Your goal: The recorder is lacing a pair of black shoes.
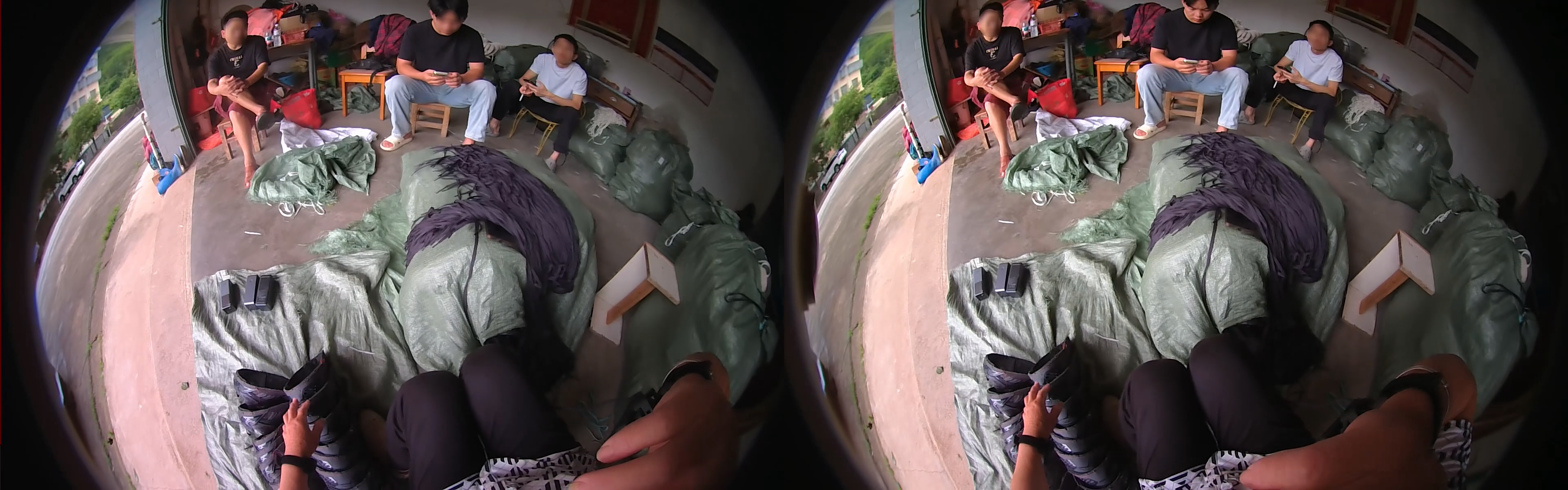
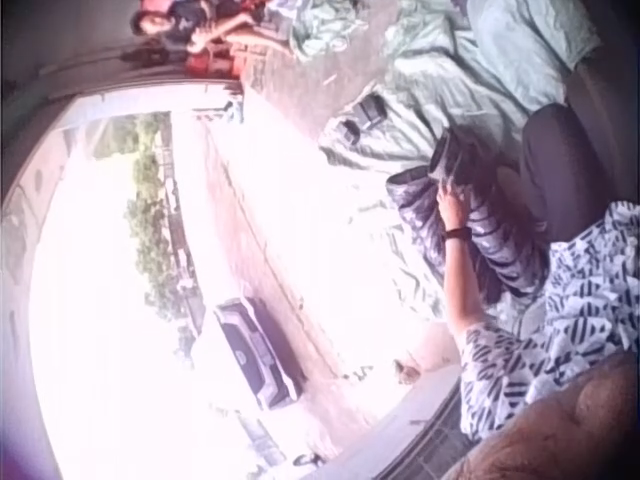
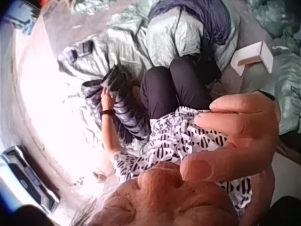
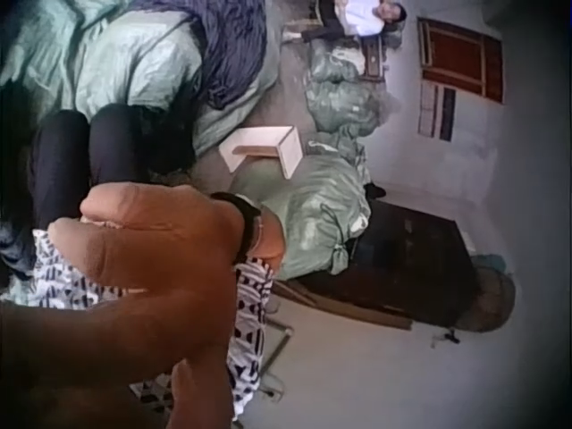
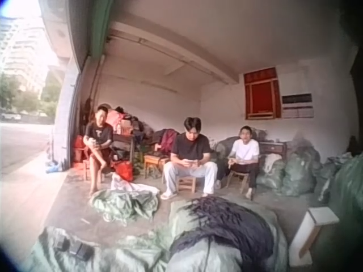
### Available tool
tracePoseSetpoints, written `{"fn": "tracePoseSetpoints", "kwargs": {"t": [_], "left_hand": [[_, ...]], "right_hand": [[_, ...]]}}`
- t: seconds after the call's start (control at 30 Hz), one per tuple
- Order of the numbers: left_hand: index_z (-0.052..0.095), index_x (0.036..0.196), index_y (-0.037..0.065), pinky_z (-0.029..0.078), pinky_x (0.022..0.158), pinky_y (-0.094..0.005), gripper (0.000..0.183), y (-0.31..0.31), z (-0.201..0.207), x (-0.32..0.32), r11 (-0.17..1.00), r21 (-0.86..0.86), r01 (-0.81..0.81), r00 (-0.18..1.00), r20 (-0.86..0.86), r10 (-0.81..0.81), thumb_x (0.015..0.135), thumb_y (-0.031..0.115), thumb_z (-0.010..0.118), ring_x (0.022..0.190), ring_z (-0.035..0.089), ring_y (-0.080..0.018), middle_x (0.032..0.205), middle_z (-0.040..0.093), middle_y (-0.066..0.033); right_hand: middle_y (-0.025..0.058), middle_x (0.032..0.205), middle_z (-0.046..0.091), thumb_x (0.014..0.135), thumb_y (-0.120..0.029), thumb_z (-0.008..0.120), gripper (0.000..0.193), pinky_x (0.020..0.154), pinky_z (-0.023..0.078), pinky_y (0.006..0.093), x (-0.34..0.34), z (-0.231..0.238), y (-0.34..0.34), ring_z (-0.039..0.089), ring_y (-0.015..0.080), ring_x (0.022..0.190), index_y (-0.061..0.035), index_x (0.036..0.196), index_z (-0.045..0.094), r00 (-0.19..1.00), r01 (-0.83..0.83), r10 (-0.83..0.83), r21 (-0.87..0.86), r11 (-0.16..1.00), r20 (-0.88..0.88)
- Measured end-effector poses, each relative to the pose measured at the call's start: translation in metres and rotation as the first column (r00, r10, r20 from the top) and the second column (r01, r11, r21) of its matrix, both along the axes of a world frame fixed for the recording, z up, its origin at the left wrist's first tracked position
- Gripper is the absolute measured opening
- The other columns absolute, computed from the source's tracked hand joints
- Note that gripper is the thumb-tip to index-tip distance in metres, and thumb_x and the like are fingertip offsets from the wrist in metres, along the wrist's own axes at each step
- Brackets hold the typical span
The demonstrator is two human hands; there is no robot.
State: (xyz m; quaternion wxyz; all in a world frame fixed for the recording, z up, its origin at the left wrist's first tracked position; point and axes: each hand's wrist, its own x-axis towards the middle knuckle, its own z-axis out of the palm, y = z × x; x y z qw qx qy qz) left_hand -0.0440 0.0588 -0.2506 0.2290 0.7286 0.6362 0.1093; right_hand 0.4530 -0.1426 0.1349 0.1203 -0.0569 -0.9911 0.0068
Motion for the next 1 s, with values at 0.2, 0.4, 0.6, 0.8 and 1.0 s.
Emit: {"fn": "tracePoseSetpoints", "kwargs": {"t": [0.2,0.4,0.6,0.8,1.0], "left_hand": [[0.048,0.132,0.011,0.038,0.101,-0.0487,0.066,-0.043,0.011,0.007,0.999,-0.027,-0.02,0.999,-0.038,0.019,0.073,0.026,0.074,0.127,0.039,-0.0395,0.144,0.036,-0.0204],[0.049,0.131,0.01,0.037,0.102,-0.0464,0.061,-0.077,0.038,0.025,0.997,0.06,0.054,0.983,-0.177,-0.042,0.076,0.027,0.072,0.127,0.039,-0.036,0.142,0.039,-0.0196],[0.038,0.14,0.009,0.042,0.098,-0.0475,0.075,-0.122,0.074,0.058,0.981,-0.037,0.192,0.981,-0.001,-0.192,0.078,0.033,0.072,0.122,0.044,-0.041,0.141,0.041,-0.0192],[0.043,0.133,0.004,0.047,0.088,-0.0466,0.053,-0.153,0.114,0.098,0.919,-0.141,0.367,0.909,0.261,-0.323,0.083,0.014,0.057,0.106,0.056,-0.0402,0.12,0.055,-0.0231],[0.039,0.135,0.002,0.048,0.084,-0.0454,0.055,-0.181,0.118,0.09,0.948,-0.039,0.317,0.901,0.325,-0.288,0.084,0.012,0.056,0.101,0.056,-0.0414,0.112,0.058,-0.0257]], "right_hand": [[0.0224,0.105,0.064,0.089,-0.026,0.063,0.062,0.067,0.052,0.024,0.011,-0.026,-0.007,0.065,0.0228,0.078,-0.0067,0.14,0.033,0.975,-0.125,0.105,0.094,0.988,0.194],[0.02,0.104,0.064,0.09,-0.029,0.062,0.064,0.073,0.053,0.0224,0.025,-0.036,-0.024,0.066,0.0221,0.085,0.0028,0.138,0.035,0.901,-0.246,0.162,0.165,0.955,0.403],[0.016,0.106,0.065,0.09,-0.029,0.062,0.056,0.076,0.053,0.0196,-0.036,-0.002,0.045,0.066,0.0183,0.089,0.009,0.129,0.047,0.889,-0.266,0.201,0.106,0.958,0.412],[0.01,0.098,0.063,0.087,-0.017,0.059,0.049,0.043,0.042,0.0216,-0.135,-0.025,0.111,0.054,0.0085,0.052,0.0,0.132,0.049,0.815,0.308,-0.234,0.053,0.95,-0.529],[0.0022,0.071,0.051,0.086,-0.013,0.051,0.042,0.041,0.041,0.0248,-0.13,-0.036,0.166,0.046,0.0097,0.042,-0.0013,0.126,0.05,0.943,0.308,-0.292,0.092,0.947,-0.159]]}}
